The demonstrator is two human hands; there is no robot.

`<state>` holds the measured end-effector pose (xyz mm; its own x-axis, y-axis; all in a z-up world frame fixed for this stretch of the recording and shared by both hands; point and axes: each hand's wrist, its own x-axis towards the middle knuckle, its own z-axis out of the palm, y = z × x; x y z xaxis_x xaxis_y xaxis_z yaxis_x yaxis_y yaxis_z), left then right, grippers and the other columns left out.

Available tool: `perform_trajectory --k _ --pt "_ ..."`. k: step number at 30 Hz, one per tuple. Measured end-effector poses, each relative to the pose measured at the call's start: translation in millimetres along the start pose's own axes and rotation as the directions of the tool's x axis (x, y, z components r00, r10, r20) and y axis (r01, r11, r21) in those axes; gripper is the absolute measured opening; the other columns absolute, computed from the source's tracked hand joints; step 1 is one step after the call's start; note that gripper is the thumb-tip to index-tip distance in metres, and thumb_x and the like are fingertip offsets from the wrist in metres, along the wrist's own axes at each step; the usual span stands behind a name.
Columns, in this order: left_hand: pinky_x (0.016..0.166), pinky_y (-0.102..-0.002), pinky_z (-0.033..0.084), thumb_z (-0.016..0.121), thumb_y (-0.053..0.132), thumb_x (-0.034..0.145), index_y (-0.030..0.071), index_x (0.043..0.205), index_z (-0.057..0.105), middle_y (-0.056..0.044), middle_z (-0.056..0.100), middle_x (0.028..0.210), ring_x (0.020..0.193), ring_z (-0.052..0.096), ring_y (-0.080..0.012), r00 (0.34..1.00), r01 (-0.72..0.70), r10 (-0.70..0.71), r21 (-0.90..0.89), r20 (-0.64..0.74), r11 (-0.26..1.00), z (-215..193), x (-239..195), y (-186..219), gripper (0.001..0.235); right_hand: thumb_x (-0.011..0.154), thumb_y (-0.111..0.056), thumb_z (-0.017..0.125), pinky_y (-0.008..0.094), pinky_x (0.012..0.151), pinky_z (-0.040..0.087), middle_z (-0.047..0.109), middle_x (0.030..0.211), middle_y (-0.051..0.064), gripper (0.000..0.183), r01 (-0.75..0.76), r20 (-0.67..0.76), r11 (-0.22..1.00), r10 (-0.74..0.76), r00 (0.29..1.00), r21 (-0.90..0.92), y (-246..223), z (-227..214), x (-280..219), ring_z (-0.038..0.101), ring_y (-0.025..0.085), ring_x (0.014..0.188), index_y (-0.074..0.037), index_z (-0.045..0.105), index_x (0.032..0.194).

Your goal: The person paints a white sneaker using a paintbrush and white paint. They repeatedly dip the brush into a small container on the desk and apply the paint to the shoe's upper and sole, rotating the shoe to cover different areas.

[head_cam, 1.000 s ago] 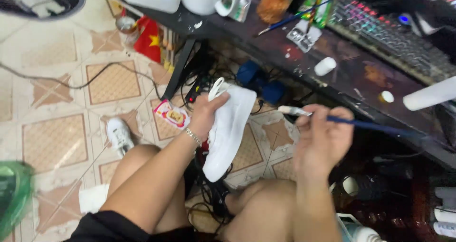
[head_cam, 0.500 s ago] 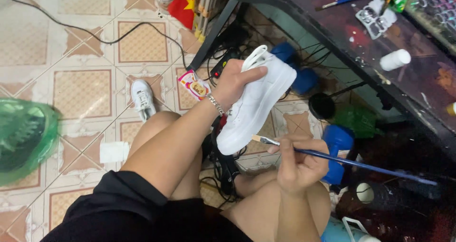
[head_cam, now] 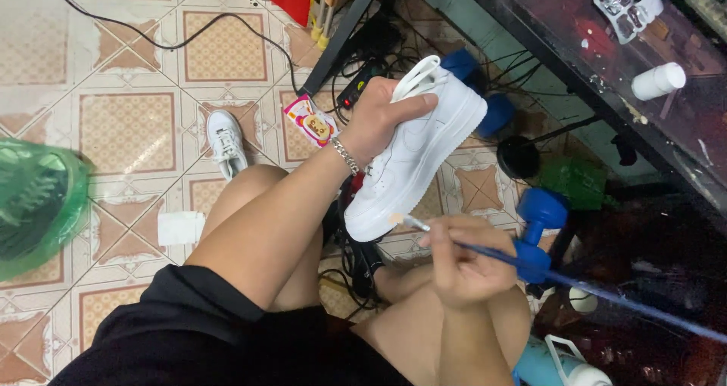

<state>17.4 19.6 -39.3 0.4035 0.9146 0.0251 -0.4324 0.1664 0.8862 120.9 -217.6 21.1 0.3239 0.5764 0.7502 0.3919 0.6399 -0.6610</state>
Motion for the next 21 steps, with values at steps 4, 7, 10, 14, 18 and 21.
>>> perform_trajectory --k 4,7,10,14,18,21 --pt "0.066 -0.023 0.055 0.102 0.028 0.096 0.013 0.073 0.083 -0.004 0.082 0.065 0.058 0.075 -0.0096 1.0 0.005 -0.004 -0.016 0.03 1.0 -4 1 -2 0.033 0.104 0.028 0.081 0.034 0.062 0.068 0.079 0.081 0.024 0.025 0.025 -0.029 0.998 -0.027 0.999 -0.052 16 -11 13 0.083 0.029 0.061 0.008 0.067 0.102" --pt "0.065 -0.022 0.055 0.102 0.027 0.097 0.014 0.072 0.083 -0.003 0.082 0.065 0.059 0.076 -0.0084 0.999 -0.025 0.026 -0.018 0.022 1.0 -5 3 -3 0.034 0.103 0.031 0.079 0.036 0.065 0.073 0.075 0.087 0.025 0.031 0.195 -0.017 0.979 -0.196 0.98 -0.061 15 -12 5 0.084 0.033 0.065 0.002 0.075 0.113" --pt "0.062 -0.023 0.056 0.101 0.025 0.097 0.012 0.073 0.082 -0.006 0.082 0.064 0.057 0.078 -0.0113 0.999 -0.028 0.03 -0.062 0.026 0.998 -4 3 -3 0.034 0.095 0.023 0.092 0.031 0.07 0.071 0.079 0.085 0.021 0.03 0.085 0.028 0.996 -0.085 0.996 0.003 10 -12 -6 0.091 0.031 0.076 0.004 0.069 0.096" --pt "0.061 -0.023 0.058 0.102 0.024 0.098 0.011 0.073 0.083 -0.008 0.084 0.066 0.059 0.08 -0.0117 0.999 -0.029 0.033 -0.1 0.034 0.995 -7 4 -7 0.034 0.107 0.019 0.083 0.031 0.062 0.067 0.08 0.08 0.022 0.019 0.09 -0.045 0.994 -0.093 0.995 -0.068 12 -14 5 0.083 0.026 0.063 0.007 0.069 0.104" --pt "0.06 -0.024 0.059 0.102 0.023 0.099 0.01 0.074 0.084 -0.009 0.084 0.067 0.059 0.081 -0.0124 0.998 -0.041 0.046 -0.116 0.044 0.992 -11 6 -11 0.034 0.099 0.014 0.094 0.026 0.066 0.065 0.08 0.083 0.02 0.032 0.089 0.025 0.995 -0.088 0.996 -0.039 -6 -4 -4 0.086 0.024 0.069 0.001 0.065 0.095" --pt "0.06 -0.024 0.06 0.1 0.02 0.1 0.009 0.075 0.083 -0.01 0.084 0.067 0.059 0.083 -0.0141 0.996 -0.071 0.079 -0.148 0.05 0.986 -7 2 -6 0.033 0.1 0.019 0.093 0.023 0.074 0.061 0.077 0.085 0.021 0.028 0.223 -0.044 0.964 -0.232 0.972 -0.144 30 -16 -11 0.084 0.024 0.076 0.005 0.071 0.105"
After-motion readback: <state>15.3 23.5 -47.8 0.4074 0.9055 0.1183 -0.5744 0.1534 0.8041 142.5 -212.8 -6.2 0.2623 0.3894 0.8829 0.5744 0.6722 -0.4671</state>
